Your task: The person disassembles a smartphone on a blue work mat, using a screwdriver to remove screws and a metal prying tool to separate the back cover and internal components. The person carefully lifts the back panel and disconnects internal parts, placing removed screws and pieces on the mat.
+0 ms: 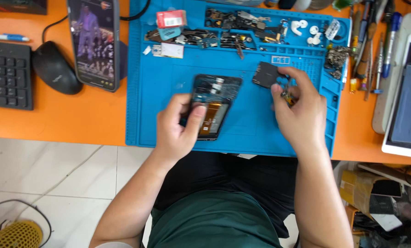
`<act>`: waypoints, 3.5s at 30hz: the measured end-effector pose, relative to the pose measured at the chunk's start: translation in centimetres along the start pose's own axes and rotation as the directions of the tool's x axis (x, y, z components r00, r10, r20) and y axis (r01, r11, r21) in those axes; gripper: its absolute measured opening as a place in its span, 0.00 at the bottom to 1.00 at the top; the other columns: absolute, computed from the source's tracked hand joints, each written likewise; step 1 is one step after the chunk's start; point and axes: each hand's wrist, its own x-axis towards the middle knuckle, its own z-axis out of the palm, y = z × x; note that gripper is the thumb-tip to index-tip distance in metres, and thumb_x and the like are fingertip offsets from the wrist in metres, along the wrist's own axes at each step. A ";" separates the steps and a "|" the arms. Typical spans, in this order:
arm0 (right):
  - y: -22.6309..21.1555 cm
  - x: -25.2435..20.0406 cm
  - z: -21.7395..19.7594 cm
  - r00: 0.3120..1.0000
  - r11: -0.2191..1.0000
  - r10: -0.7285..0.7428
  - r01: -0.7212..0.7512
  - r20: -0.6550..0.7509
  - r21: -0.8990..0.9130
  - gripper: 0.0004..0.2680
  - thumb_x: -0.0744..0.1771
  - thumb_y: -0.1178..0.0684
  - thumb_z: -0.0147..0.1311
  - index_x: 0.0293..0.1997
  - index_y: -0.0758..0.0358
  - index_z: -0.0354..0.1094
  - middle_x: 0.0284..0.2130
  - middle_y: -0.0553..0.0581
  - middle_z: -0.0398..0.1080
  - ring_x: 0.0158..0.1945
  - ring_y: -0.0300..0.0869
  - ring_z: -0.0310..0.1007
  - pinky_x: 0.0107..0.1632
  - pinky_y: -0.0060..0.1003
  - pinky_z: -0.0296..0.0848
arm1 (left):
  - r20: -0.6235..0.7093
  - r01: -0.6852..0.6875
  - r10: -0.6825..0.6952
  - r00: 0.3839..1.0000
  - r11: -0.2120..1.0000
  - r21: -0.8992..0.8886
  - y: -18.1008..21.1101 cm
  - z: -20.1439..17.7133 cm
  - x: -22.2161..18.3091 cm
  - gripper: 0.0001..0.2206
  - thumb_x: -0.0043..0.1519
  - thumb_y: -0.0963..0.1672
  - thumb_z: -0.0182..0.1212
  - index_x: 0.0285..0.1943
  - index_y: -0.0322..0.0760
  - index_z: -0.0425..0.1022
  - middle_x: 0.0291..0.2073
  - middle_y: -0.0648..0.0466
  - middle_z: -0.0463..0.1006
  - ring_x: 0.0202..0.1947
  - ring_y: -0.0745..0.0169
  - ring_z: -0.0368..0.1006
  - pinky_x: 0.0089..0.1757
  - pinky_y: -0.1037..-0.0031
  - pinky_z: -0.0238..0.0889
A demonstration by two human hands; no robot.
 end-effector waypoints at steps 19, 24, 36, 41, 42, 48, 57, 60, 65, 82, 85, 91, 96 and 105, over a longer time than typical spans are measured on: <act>4.8 -9.5 0.6 0.973 0.967 0.054 -0.108 0.225 0.232 0.12 0.65 0.61 0.65 0.53 0.57 0.82 0.37 0.56 0.84 0.44 0.49 0.86 0.50 0.46 0.80 | -0.009 -0.014 0.012 1.000 0.976 -0.219 3.6 2.7 -2.2 0.17 0.62 0.45 0.74 0.55 0.36 0.73 0.37 0.45 0.86 0.32 0.52 0.85 0.36 0.63 0.80; 4.9 -8.2 -3.0 0.966 0.991 0.128 -0.134 0.225 0.010 0.13 0.71 0.48 0.56 0.60 0.62 0.75 0.49 0.54 0.80 0.49 0.40 0.77 0.49 0.38 0.73 | 0.026 -0.432 0.442 0.897 0.863 0.263 1.3 0.2 -2.4 0.44 0.70 0.53 0.73 0.86 0.46 0.40 0.76 0.37 0.54 0.78 0.35 0.61 0.57 0.56 0.89; 1.6 -5.9 -1.5 0.941 0.968 0.236 -0.205 0.242 -0.144 0.12 0.73 0.54 0.52 0.60 0.56 0.80 0.43 0.52 0.83 0.23 0.37 0.57 0.30 0.36 0.59 | 0.756 -0.754 0.228 0.613 0.456 0.473 0.3 3.9 -1.4 0.37 0.69 0.52 0.71 0.84 0.43 0.55 0.73 0.45 0.71 0.75 0.47 0.68 0.72 0.41 0.55; 3.8 -6.9 -2.3 0.989 0.943 0.133 -0.109 -0.057 0.315 0.31 0.73 0.28 0.31 0.56 0.74 0.70 0.50 0.70 0.77 0.33 0.49 0.80 0.29 0.35 0.77 | 0.753 -0.729 0.229 0.617 0.527 0.436 0.7 3.3 -0.6 0.31 0.67 0.53 0.70 0.76 0.40 0.68 0.68 0.41 0.74 0.71 0.42 0.69 0.71 0.37 0.52; 4.7 -7.2 -2.5 0.989 0.942 0.140 -0.116 -0.055 0.314 0.31 0.73 0.28 0.31 0.56 0.74 0.70 0.50 0.70 0.77 0.33 0.49 0.80 0.29 0.35 0.77 | 0.755 -0.727 0.226 0.616 0.532 0.434 0.6 3.4 -0.6 0.31 0.67 0.53 0.70 0.76 0.40 0.68 0.68 0.41 0.74 0.71 0.42 0.69 0.71 0.37 0.52; 7.5 -8.7 -2.8 0.939 0.906 0.213 -0.086 -0.271 0.414 0.27 0.74 0.33 0.35 0.46 0.74 0.71 0.28 0.64 0.68 0.24 0.52 0.72 0.25 0.35 0.69 | 0.819 -0.718 0.043 0.572 0.510 0.474 1.1 4.5 -2.4 0.47 0.64 0.44 0.74 0.88 0.43 0.42 0.86 0.41 0.43 0.86 0.45 0.48 0.77 0.39 0.40; 3.8 -8.0 -1.9 0.965 0.891 0.199 -0.105 -0.171 0.443 0.05 0.73 0.65 0.60 0.52 0.73 0.67 0.35 0.69 0.76 0.30 0.47 0.80 0.32 0.33 0.81 | 0.660 -0.723 0.332 0.674 0.481 0.496 0.3 5.7 -3.7 0.21 0.74 0.51 0.64 0.72 0.40 0.77 0.72 0.44 0.75 0.73 0.47 0.70 0.66 0.49 0.66; 3.7 -7.8 -1.5 0.982 0.915 0.107 -0.037 -0.153 0.401 0.09 0.72 0.57 0.58 0.51 0.77 0.68 0.34 0.70 0.73 0.31 0.51 0.80 0.33 0.37 0.82 | 0.637 -0.719 0.357 0.683 0.486 0.497 0.4 5.8 -3.6 0.19 0.74 0.51 0.65 0.70 0.40 0.79 0.70 0.45 0.76 0.71 0.47 0.72 0.66 0.50 0.66; 3.5 -7.8 -0.8 0.982 0.933 0.018 0.051 -0.187 0.357 0.12 0.74 0.54 0.50 0.49 0.81 0.66 0.35 0.76 0.75 0.38 0.61 0.85 0.35 0.41 0.84 | 0.648 -0.709 0.327 0.688 0.495 0.502 0.3 5.9 -3.7 0.20 0.74 0.51 0.65 0.72 0.40 0.77 0.71 0.44 0.75 0.72 0.47 0.71 0.66 0.50 0.66; 4.1 -8.4 0.2 0.991 0.955 0.012 0.029 -0.137 0.296 0.08 0.74 0.57 0.54 0.48 0.77 0.69 0.38 0.73 0.77 0.37 0.54 0.85 0.39 0.38 0.84 | 0.606 -0.708 0.377 0.701 0.476 0.522 -0.2 6.0 -4.1 0.18 0.75 0.49 0.66 0.72 0.40 0.78 0.71 0.45 0.75 0.73 0.49 0.70 0.68 0.59 0.65; 4.1 -8.5 0.3 0.988 0.957 0.010 0.035 -0.152 0.289 0.08 0.74 0.57 0.54 0.48 0.77 0.69 0.37 0.73 0.77 0.37 0.55 0.85 0.39 0.39 0.83 | 0.587 -0.711 0.404 0.702 0.457 0.535 -0.4 6.1 -4.3 0.17 0.76 0.48 0.67 0.72 0.41 0.79 0.70 0.47 0.76 0.72 0.50 0.71 0.68 0.61 0.65; 4.4 -8.7 0.3 0.989 0.965 0.003 0.036 -0.151 0.260 0.08 0.74 0.57 0.53 0.48 0.76 0.69 0.38 0.72 0.77 0.37 0.54 0.85 0.38 0.38 0.83 | 0.587 -0.723 0.423 0.690 0.430 0.540 -0.7 6.0 -4.5 0.18 0.76 0.49 0.67 0.72 0.41 0.79 0.70 0.47 0.77 0.72 0.50 0.72 0.67 0.61 0.66; 5.9 -8.1 0.6 0.972 0.925 -0.161 0.208 -0.169 0.318 0.05 0.73 0.63 0.53 0.44 0.78 0.72 0.30 0.72 0.76 0.31 0.56 0.83 0.38 0.48 0.83 | 0.407 -0.630 0.481 0.776 0.597 0.497 -2.6 7.9 -6.1 0.16 0.71 0.47 0.60 0.66 0.40 0.81 0.66 0.44 0.80 0.70 0.47 0.73 0.68 0.49 0.62; 5.7 -7.8 0.5 0.972 0.938 -0.197 0.225 -0.130 0.262 0.03 0.72 0.64 0.56 0.46 0.76 0.73 0.30 0.71 0.76 0.30 0.56 0.82 0.37 0.48 0.82 | 0.369 -0.648 0.534 0.761 0.594 0.476 -3.4 7.9 -6.2 0.16 0.69 0.46 0.62 0.64 0.39 0.82 0.63 0.45 0.82 0.67 0.49 0.77 0.65 0.52 0.66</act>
